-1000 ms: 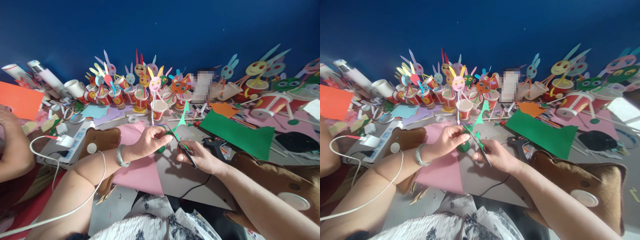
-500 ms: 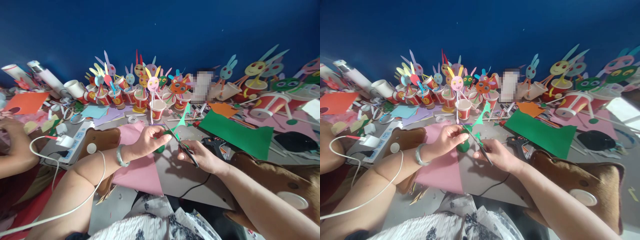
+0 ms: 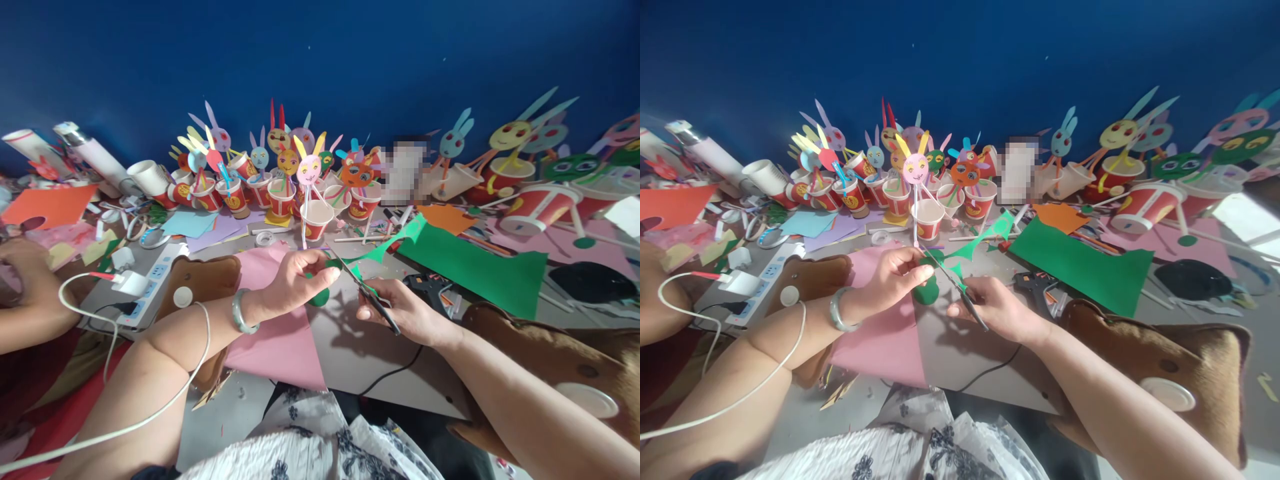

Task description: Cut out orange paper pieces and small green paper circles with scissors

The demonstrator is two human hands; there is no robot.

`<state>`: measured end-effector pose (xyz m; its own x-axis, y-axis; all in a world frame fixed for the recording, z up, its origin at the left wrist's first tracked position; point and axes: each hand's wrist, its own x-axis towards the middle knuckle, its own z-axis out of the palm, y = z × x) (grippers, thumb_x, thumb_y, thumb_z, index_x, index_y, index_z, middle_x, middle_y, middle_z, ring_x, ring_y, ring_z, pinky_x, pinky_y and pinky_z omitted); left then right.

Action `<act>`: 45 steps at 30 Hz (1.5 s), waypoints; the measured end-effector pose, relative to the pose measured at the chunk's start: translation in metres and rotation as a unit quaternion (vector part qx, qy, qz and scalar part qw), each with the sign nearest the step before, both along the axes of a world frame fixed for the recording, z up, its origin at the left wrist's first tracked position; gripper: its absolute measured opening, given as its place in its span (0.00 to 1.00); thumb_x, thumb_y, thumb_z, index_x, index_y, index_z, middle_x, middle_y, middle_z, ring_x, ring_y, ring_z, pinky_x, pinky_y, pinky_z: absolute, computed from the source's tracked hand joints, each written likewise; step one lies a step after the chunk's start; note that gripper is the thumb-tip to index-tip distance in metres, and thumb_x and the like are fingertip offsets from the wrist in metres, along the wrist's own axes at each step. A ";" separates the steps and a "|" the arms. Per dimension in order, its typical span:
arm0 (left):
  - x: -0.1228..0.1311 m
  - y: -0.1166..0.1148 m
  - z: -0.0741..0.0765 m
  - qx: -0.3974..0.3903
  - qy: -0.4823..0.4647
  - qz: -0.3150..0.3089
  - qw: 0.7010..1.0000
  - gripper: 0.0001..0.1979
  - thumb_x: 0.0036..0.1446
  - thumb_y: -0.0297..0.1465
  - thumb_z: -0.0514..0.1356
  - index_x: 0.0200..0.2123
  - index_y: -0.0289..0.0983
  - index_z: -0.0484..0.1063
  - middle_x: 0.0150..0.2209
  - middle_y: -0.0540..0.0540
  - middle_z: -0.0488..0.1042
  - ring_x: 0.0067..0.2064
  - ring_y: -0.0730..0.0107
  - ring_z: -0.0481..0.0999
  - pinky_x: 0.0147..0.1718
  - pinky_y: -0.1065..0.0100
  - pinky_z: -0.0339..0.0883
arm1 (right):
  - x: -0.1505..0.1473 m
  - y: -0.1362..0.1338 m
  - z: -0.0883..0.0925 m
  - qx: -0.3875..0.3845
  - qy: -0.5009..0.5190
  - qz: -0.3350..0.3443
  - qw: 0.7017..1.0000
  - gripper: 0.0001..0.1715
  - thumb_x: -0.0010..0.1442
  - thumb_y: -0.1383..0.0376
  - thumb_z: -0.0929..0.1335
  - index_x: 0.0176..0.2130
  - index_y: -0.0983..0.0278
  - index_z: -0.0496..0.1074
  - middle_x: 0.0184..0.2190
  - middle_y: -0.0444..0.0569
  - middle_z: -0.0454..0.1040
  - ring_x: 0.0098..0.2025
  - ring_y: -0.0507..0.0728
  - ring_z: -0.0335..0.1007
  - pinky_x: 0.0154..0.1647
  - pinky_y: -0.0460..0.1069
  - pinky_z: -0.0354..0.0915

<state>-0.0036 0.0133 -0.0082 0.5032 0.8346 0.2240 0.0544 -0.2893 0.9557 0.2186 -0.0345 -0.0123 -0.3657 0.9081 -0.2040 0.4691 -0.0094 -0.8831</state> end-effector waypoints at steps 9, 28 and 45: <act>-0.001 0.000 0.001 -0.003 -0.012 0.001 1.000 0.15 0.60 0.38 0.61 0.25 0.36 0.64 0.24 0.53 0.63 0.28 0.77 0.63 0.28 0.72 0.59 | -0.002 -0.001 0.004 0.002 -0.001 0.002 1.000 0.37 0.47 0.35 0.71 0.23 0.65 0.64 0.21 0.40 0.59 0.24 0.49 0.52 0.24 0.46 0.50; -0.001 0.001 0.003 0.037 0.008 0.008 0.999 0.12 0.57 0.33 0.60 0.25 0.36 0.64 0.24 0.53 0.62 0.28 0.77 0.61 0.27 0.72 0.58 | 0.003 0.001 -0.001 -0.011 -0.002 0.020 1.000 0.35 0.48 0.37 0.72 0.23 0.65 0.65 0.20 0.40 0.59 0.25 0.49 0.51 0.23 0.46 0.48; 0.000 0.002 0.001 0.047 -0.004 0.022 0.999 0.13 0.59 0.35 0.60 0.25 0.36 0.63 0.24 0.53 0.62 0.28 0.76 0.60 0.28 0.72 0.58 | -0.004 -0.003 0.003 -0.035 0.057 0.004 0.998 0.36 0.48 0.35 0.71 0.22 0.63 0.59 0.18 0.38 0.54 0.23 0.48 0.47 0.23 0.47 0.47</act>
